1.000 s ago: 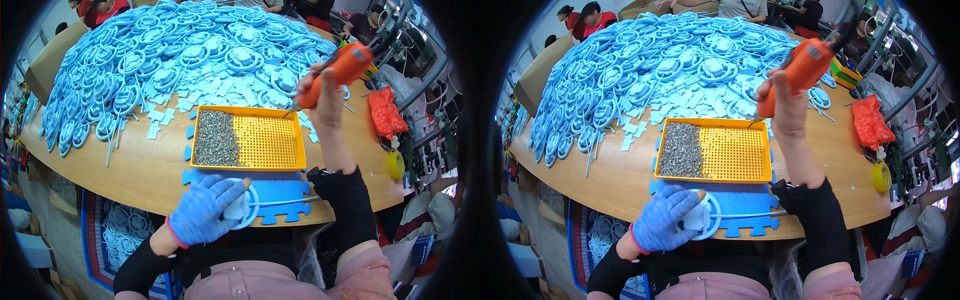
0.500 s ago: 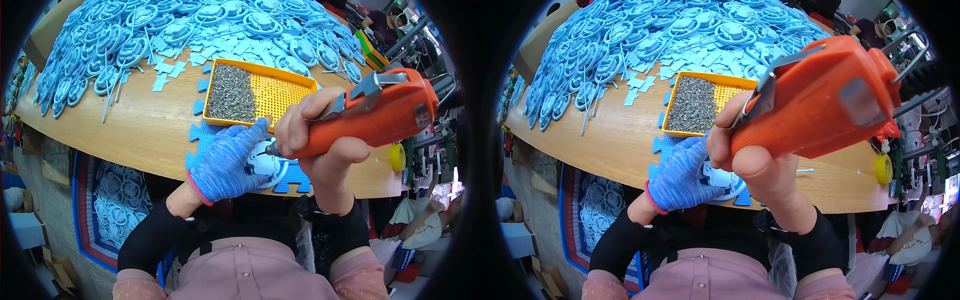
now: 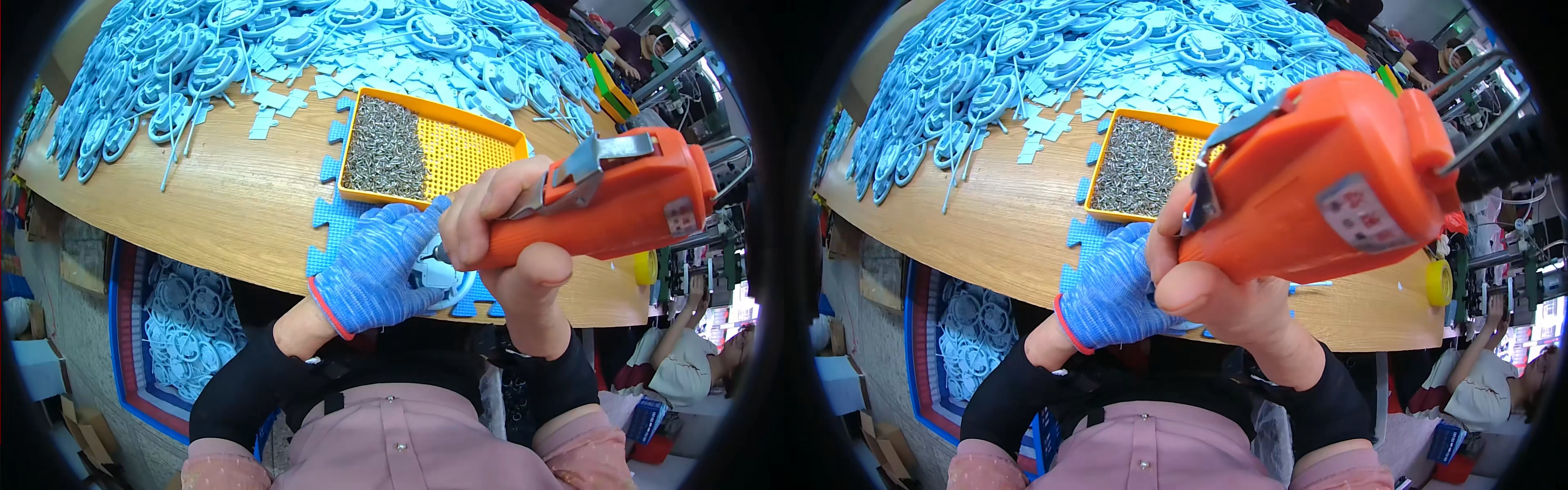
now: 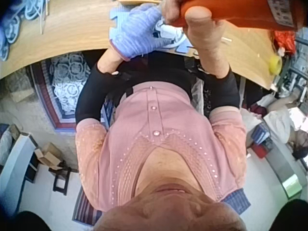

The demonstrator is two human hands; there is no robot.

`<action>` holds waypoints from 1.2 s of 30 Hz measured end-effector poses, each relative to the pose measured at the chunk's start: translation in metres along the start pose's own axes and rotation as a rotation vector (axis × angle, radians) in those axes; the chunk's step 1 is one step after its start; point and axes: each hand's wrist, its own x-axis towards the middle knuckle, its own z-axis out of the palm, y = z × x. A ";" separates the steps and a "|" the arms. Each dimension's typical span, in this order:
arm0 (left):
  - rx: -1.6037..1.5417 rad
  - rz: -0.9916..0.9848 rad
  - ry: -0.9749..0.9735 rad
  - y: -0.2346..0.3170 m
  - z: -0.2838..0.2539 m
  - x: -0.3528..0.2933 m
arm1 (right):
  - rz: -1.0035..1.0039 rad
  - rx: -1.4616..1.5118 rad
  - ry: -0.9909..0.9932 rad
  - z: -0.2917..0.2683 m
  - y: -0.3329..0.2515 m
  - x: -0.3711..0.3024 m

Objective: Assembling small light blue circular plastic components using an electric screwdriver and screws.

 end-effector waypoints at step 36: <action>0.505 0.400 -0.038 0.155 -0.132 0.027 | -0.182 -0.457 0.449 -0.178 -0.050 -0.059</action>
